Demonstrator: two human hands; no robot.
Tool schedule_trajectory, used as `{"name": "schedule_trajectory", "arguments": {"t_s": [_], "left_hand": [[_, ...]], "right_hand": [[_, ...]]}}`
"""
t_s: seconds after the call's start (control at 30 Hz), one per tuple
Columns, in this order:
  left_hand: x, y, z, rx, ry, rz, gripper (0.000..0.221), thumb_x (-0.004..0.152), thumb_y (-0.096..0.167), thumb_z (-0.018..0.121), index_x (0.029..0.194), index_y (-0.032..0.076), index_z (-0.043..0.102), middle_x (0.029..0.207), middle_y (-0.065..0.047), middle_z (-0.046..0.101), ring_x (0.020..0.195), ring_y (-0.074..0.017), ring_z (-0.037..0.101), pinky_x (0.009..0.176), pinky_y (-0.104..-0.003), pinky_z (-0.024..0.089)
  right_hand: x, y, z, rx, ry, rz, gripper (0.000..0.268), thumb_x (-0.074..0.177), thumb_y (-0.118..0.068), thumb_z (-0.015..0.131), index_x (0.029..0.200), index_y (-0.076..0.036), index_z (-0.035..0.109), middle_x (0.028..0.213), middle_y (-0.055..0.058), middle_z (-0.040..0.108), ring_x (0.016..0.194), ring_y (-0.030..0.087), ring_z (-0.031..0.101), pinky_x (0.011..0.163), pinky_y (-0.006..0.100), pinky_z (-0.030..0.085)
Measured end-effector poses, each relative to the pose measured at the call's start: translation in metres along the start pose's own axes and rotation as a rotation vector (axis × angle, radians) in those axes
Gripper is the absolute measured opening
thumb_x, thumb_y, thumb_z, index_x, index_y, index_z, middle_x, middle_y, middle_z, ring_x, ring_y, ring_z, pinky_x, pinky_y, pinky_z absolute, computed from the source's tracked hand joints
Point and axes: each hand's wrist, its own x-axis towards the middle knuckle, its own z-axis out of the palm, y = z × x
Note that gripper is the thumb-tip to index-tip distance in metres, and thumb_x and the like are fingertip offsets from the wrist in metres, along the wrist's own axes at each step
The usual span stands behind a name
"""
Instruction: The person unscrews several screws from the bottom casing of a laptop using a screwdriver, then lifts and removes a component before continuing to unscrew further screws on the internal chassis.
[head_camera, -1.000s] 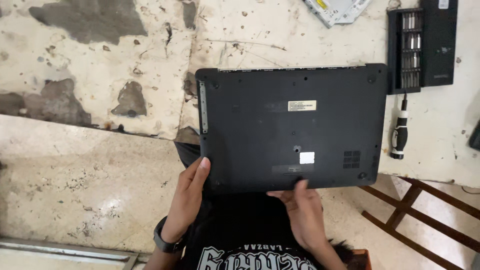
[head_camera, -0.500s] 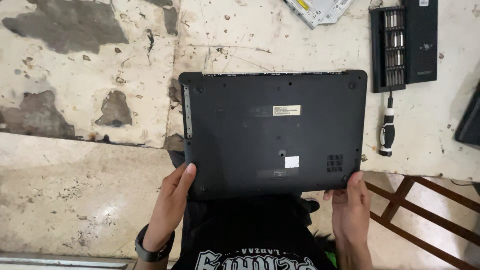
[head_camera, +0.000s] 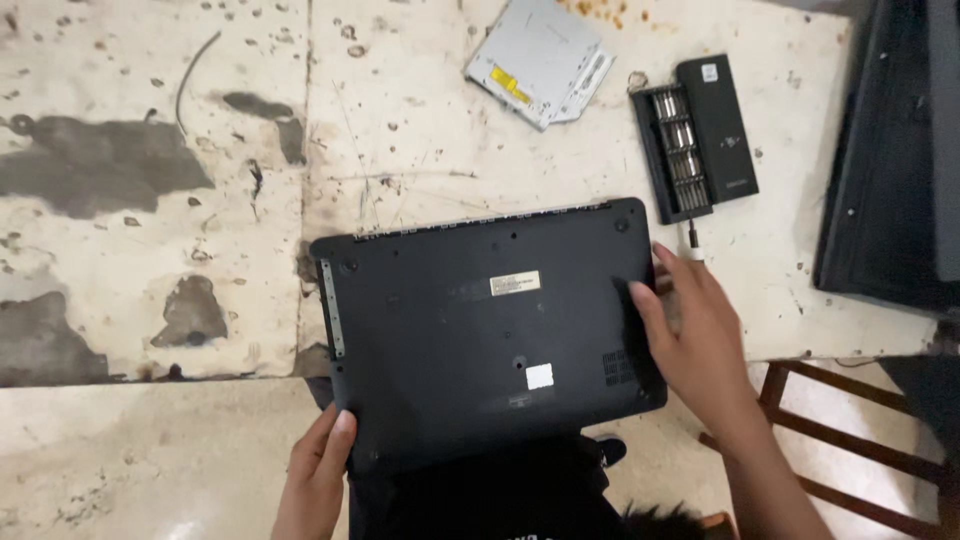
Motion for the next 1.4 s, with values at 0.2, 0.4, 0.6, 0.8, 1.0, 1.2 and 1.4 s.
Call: {"name": "schedule_trajectory", "arguments": {"t_s": [0.2,0.4,0.6,0.8,1.0,1.2,1.4], "left_hand": [[0.022,-0.032,-0.009,-0.076,-0.014,0.108,0.047,0.101,0.022,0.052,0.139,0.003,0.068,0.140,-0.011,0.074,0.130,-0.0196,0.063,0.104,-0.036,0.049],[0.040,-0.056,-0.018,-0.127,0.099,0.064,0.056,0.100,0.023,0.052,0.155,0.011,0.058,0.144,-0.014,0.069,0.127,-0.0266,0.064,0.096,-0.041,0.050],[0.046,-0.053,-0.024,-0.123,0.034,0.090,0.062,0.097,0.026,0.048,0.157,0.012,0.051,0.158,-0.013,0.058,0.145,-0.0318,0.054,0.111,-0.049,0.051],[0.024,-0.036,-0.016,-0.079,0.050,0.196,0.049,0.100,0.021,0.052,0.144,0.005,0.067,0.138,-0.012,0.073,0.132,-0.0178,0.059,0.105,-0.036,0.048],[-0.005,0.034,-0.010,0.321,0.181,0.249,0.053,0.096,0.040,0.055,0.140,0.013,0.068,0.151,0.000,0.065,0.143,-0.0071,0.053,0.123,-0.028,0.034],[-0.055,0.133,0.014,0.285,-0.250,0.443,0.063,0.097,0.048,0.039,0.143,0.011,0.061,0.137,-0.008,0.071,0.123,-0.0298,0.071,0.112,-0.038,0.060],[-0.008,0.125,-0.002,0.757,-0.045,0.765,0.039,0.114,0.039,0.045,0.085,0.014,0.042,0.064,-0.006,0.028,0.053,-0.0195,0.027,0.058,-0.039,0.023]], "right_hand": [[0.035,-0.034,-0.022,0.344,-0.181,0.295,0.080,0.090,-0.050,0.051,0.162,-0.019,0.034,0.135,0.008,0.063,0.117,0.026,0.065,0.096,0.043,0.056],[0.060,-0.058,-0.035,0.628,-0.229,0.509,0.087,0.085,-0.061,0.042,0.161,-0.019,0.034,0.165,-0.005,0.041,0.152,0.015,0.038,0.123,0.036,0.032],[0.073,-0.043,-0.016,0.978,-0.215,0.453,0.062,0.093,-0.040,0.053,0.148,-0.011,0.057,0.136,0.000,0.065,0.124,0.013,0.060,0.103,0.030,0.047],[0.077,-0.044,-0.029,0.761,-0.339,0.548,0.098,0.082,-0.059,0.050,0.165,-0.017,0.021,0.171,-0.003,0.033,0.156,0.015,0.033,0.125,0.041,0.026],[0.103,-0.001,-0.017,0.535,-0.335,0.307,0.057,0.097,-0.054,0.040,0.144,-0.024,0.053,0.137,-0.010,0.057,0.123,0.006,0.047,0.097,0.035,0.041],[0.093,-0.041,-0.043,0.538,-0.304,0.360,0.048,0.108,-0.044,0.037,0.141,-0.012,0.051,0.134,0.008,0.052,0.112,0.031,0.050,0.088,0.055,0.041],[0.125,0.027,-0.023,0.122,-0.087,-0.046,0.039,0.115,-0.036,0.051,0.127,-0.004,0.070,0.105,0.014,0.070,0.097,0.026,0.060,0.085,0.041,0.040]]}}
